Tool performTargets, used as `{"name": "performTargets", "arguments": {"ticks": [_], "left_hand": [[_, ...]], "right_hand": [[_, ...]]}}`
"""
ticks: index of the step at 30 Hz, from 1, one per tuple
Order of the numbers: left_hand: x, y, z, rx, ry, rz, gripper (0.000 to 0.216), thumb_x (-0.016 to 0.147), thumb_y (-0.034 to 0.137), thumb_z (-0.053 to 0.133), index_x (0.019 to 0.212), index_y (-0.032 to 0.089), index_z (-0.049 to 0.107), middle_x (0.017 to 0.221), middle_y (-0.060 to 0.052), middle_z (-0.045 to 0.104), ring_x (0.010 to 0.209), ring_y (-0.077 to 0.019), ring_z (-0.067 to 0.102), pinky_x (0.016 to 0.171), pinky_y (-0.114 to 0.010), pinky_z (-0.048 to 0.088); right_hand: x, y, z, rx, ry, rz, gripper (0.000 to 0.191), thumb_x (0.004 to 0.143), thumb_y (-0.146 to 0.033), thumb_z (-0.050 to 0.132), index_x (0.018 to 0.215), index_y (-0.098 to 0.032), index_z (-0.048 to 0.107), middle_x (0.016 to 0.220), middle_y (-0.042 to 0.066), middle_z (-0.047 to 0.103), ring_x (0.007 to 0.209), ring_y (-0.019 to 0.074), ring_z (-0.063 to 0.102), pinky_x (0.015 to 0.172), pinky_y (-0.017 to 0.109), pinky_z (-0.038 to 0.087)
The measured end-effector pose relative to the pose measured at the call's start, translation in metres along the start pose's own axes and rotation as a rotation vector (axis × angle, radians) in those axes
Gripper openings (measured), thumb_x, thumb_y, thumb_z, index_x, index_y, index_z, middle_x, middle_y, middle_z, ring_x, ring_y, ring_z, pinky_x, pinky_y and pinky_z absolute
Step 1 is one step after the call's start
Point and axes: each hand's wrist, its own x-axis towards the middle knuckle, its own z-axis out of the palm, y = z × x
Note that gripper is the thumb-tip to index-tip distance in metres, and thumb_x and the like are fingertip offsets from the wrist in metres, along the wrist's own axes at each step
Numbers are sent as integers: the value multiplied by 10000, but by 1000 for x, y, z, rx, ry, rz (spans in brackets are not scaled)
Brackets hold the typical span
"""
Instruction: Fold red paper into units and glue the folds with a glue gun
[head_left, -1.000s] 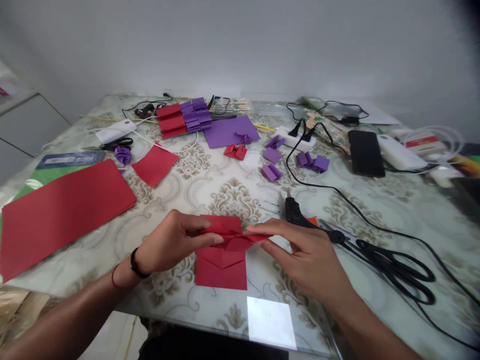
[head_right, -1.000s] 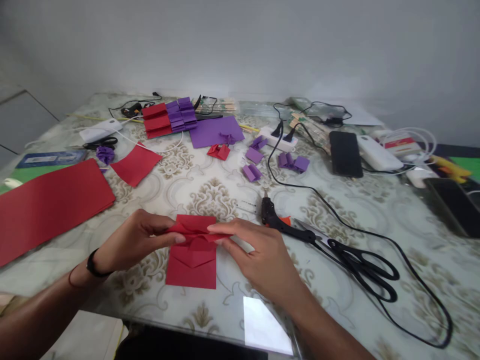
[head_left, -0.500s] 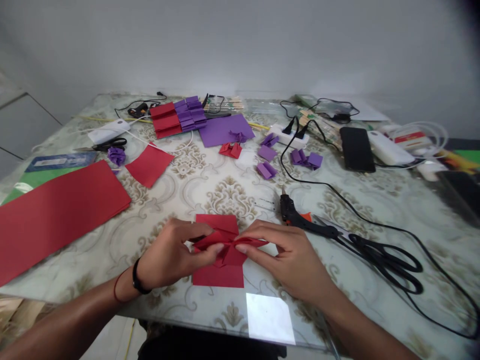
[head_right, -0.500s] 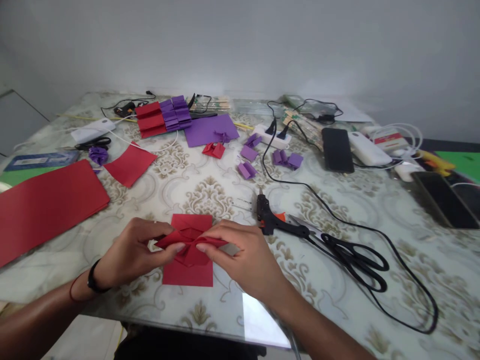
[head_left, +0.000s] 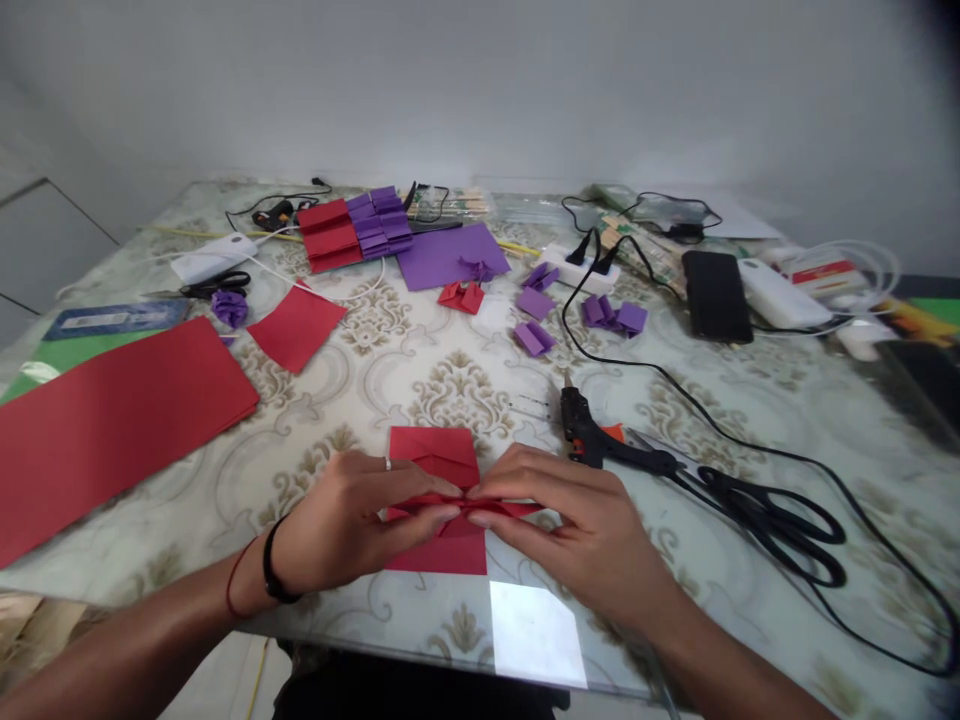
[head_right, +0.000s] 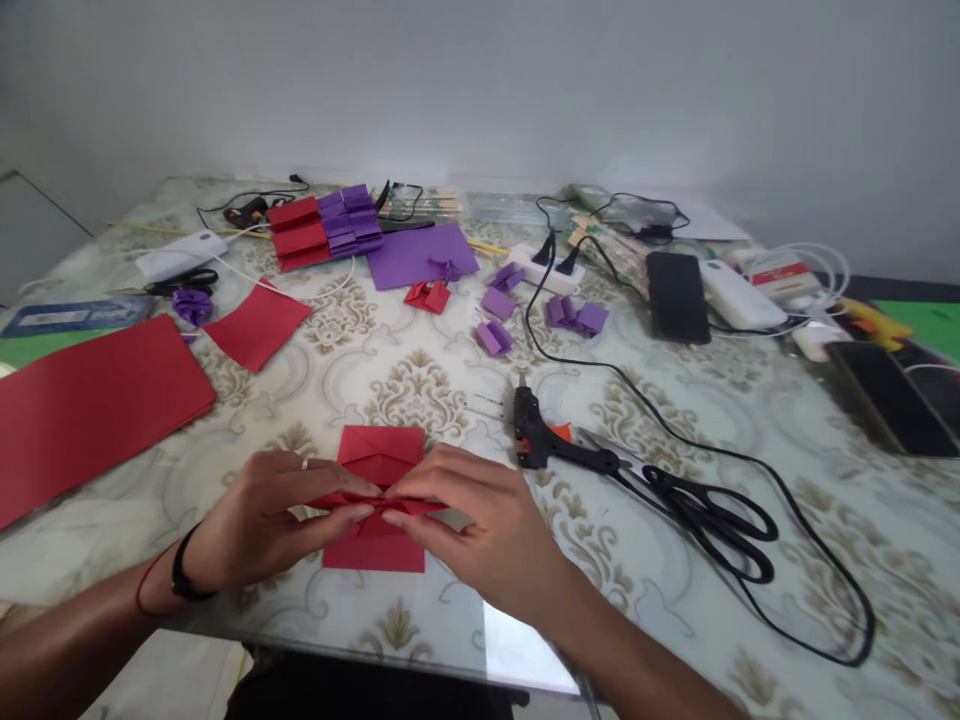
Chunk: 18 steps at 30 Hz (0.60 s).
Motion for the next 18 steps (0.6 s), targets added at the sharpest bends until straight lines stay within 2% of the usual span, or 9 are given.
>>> {"name": "performTargets", "arguments": {"ticks": [4,8,13,18], "left_hand": [[-2,0,3,46,-28,-1,128,991,254,689,955,196,797,763,-28,815,581,-131,703,572,-232,515],[-1,0,2,65,-12,-59,151,986,266,690,916,207,810,642,11,758,487,-94,591,517,-214,457],[5,-3,-5,-72,-62,-269,216,992,302,689,850,193,809,693,25,767,567,-88,630,547,-182,457],[6,-13,-8,-246,-64,-464,284,951,418,719,835,181,823,639,-4,733,616,-178,699,515,-226,514]], "right_hand": [[-2,-1,5,-6,-23,20,55,929,-179,758,915,-219,794,804,30,768,723,167,711,677,287,577],[-1,-1,7,4,-29,176,92,926,-231,752,850,-230,805,758,13,770,665,157,703,622,272,545],[4,4,-1,59,-55,406,120,921,-323,755,873,-246,833,819,-1,833,731,183,756,699,281,568],[4,11,-8,120,25,490,203,887,-416,780,847,-226,840,790,19,824,728,203,752,665,287,575]]}}
